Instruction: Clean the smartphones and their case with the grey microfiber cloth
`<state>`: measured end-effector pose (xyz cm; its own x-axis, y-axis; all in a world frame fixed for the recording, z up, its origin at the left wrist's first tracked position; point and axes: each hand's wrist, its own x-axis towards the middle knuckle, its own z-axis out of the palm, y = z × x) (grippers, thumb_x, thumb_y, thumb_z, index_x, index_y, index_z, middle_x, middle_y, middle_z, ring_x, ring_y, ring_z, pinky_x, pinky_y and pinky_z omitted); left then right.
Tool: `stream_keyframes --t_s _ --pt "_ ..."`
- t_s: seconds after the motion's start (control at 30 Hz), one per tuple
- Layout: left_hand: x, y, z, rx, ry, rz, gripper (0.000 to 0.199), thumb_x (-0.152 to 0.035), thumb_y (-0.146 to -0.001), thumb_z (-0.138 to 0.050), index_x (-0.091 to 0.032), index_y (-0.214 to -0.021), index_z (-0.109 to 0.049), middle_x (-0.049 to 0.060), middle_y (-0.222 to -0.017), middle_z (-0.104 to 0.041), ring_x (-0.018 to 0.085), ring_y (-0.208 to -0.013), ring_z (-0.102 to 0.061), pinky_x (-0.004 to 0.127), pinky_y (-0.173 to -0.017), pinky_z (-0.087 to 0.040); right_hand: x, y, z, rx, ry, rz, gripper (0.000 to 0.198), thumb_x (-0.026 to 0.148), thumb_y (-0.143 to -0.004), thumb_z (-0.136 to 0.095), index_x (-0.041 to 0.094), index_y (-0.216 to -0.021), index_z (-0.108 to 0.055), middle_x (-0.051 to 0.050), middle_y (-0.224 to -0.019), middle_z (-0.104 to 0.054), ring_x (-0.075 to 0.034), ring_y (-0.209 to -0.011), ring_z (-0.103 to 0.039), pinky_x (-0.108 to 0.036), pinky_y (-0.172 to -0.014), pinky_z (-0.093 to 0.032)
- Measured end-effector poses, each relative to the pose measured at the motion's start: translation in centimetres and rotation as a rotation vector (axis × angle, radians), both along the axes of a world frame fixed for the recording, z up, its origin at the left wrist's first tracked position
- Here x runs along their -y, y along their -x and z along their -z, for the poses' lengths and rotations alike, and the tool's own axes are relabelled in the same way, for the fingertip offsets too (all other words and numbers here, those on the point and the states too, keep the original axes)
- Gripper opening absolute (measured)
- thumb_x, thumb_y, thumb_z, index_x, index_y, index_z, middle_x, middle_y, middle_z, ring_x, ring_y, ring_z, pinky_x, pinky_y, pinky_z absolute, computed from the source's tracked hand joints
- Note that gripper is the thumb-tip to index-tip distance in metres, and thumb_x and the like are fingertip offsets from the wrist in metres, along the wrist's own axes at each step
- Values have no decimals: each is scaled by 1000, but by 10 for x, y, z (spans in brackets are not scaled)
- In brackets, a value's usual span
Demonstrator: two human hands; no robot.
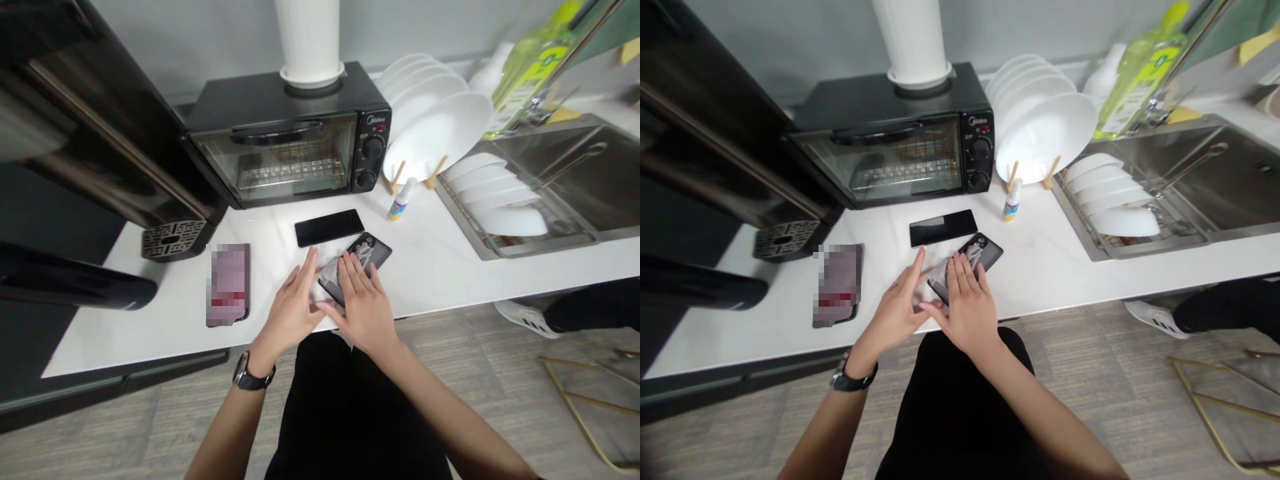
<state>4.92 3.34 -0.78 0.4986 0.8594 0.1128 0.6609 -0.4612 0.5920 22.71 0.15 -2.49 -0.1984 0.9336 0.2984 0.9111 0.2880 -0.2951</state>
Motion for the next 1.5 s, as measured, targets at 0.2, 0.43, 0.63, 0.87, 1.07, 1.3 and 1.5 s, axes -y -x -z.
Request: stream_keyframes --t_s 0.2,0.43,0.63,0.87,1.07,1.3,1.5 --pt "12 -12 -4 -123 -82 6 119 -16 -85 -68 -26 -167 17 16 -177 -11 29 -154 -43 53 -131 -29 31 6 -5 -28 23 -24 62 39 -109 -38 3 -159 -41 -19 -168 -35 -30 -159 -32 -54 -130 -24" --pt "5 -4 -19 -114 -95 163 120 -21 -82 -73 -22 -169 10 16 -173 -29 31 -155 -42 48 -125 -42 42 -60 -1 88 -7 15 64 44 -110 -42 15 -165 -30 -11 -170 -34 -30 -159 -31 -60 -129 -21" --pt "-15 -3 -20 -59 -18 288 123 -17 -79 -71 -25 -169 13 16 -174 -26 33 -153 -44 50 -120 -48 17 -44 3 43 -33 88 70 47 -109 -42 2 -161 -35 -23 -167 -35 -36 -158 -31 -61 -127 -27" --pt "1 4 -7 -3 -33 124 115 -2 -80 -54 -29 -168 16 11 -179 -1 31 -161 -27 53 -127 -38 27 30 -12 -111 46 -136 56 34 -107 -40 5 -155 -48 -16 -164 -44 -28 -155 -40 -54 -130 -27" --pt "8 0 -10 -18 -9 85 119 -18 -84 -70 -30 -168 13 12 -178 -15 31 -153 -45 46 -118 -50 47 -27 -10 -43 30 -303 47 29 -108 -43 16 -153 -52 -7 -161 -51 -21 -152 -44 -49 -129 -31" --pt "-5 -8 -13 9 16 200 124 -20 -82 -74 -31 -168 16 12 -177 -18 30 -149 -50 45 -119 -50 28 -77 1 69 -15 49 63 43 -109 -41 13 -164 -34 -15 -170 -35 -34 -159 -30 -62 -126 -29" --pt "-8 -7 -5 65 28 238 113 -13 -88 -62 -31 -167 17 13 -178 -4 31 -157 -37 49 -123 -46 8 17 -1 -87 6 95 67 39 -107 -39 -9 -154 -42 -31 -163 -39 -39 -156 -35 -57 -128 -31"
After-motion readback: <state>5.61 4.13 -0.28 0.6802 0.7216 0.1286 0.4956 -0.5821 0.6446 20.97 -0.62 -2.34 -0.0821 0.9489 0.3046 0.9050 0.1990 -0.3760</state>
